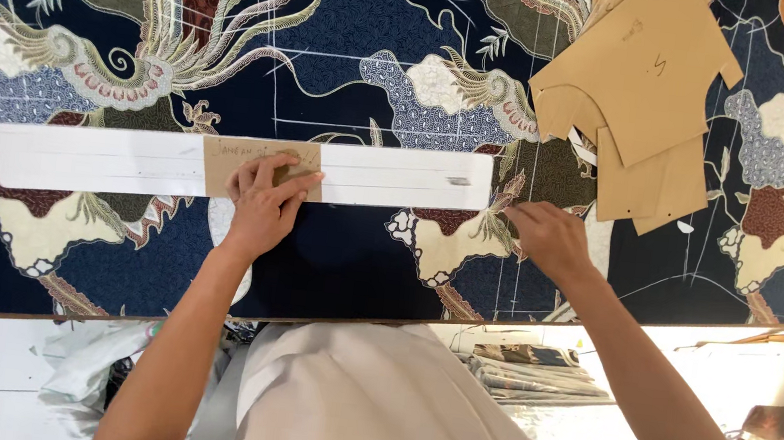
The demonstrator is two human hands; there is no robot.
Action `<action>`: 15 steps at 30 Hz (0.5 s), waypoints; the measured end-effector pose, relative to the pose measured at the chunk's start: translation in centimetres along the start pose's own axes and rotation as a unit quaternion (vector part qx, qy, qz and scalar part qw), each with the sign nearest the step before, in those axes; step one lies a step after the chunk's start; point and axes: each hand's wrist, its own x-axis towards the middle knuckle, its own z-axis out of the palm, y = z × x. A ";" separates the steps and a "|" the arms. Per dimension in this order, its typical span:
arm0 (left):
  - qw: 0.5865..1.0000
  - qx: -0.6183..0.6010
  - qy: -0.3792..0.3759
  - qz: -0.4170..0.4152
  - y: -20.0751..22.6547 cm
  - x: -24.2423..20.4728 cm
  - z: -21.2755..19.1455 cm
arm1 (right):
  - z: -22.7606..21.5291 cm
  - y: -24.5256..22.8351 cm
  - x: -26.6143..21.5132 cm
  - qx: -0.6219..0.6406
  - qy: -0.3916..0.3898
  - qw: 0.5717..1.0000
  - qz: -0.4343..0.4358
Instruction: The person places a cardboard pattern on a patterned fabric, marks its outline with chalk, and uses a long ruler to draw straight lines. They then wipe the fabric surface with a cloth and reposition the pattern.
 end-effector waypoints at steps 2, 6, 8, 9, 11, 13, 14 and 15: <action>0.999 -0.038 -0.033 0.008 -1.0 0.2 -0.7 | 0.1 -1.6 0.5 0.018 0.013 1.000 -0.004; 0.995 0.011 -0.101 0.002 -5.8 0.1 -5.8 | 1.8 -8.0 5.8 0.095 0.049 0.992 -0.073; 0.956 0.218 -0.196 -0.026 -8.8 -0.4 -9.6 | 2.1 -10.7 8.1 0.135 0.085 0.981 -0.114; 0.936 0.282 -0.212 0.004 -10.3 -0.5 -11.4 | 2.2 -11.8 9.2 0.141 0.097 0.976 -0.134; 0.881 0.403 -0.240 0.065 -12.8 -0.8 -14.5 | 2.3 -13.7 11.2 0.158 0.110 0.969 -0.156; 0.858 0.426 -0.275 0.086 -14.5 -0.4 -15.9 | 2.2 -15.2 12.7 0.175 0.110 0.965 -0.162; 0.846 0.436 -0.291 0.097 -15.3 -0.1 -16.4 | 2.3 -15.9 13.4 0.179 0.113 0.964 -0.159; 0.840 0.448 -0.273 0.138 -16.0 0.4 -16.6 | 2.4 -16.7 14.1 0.182 0.117 0.964 -0.157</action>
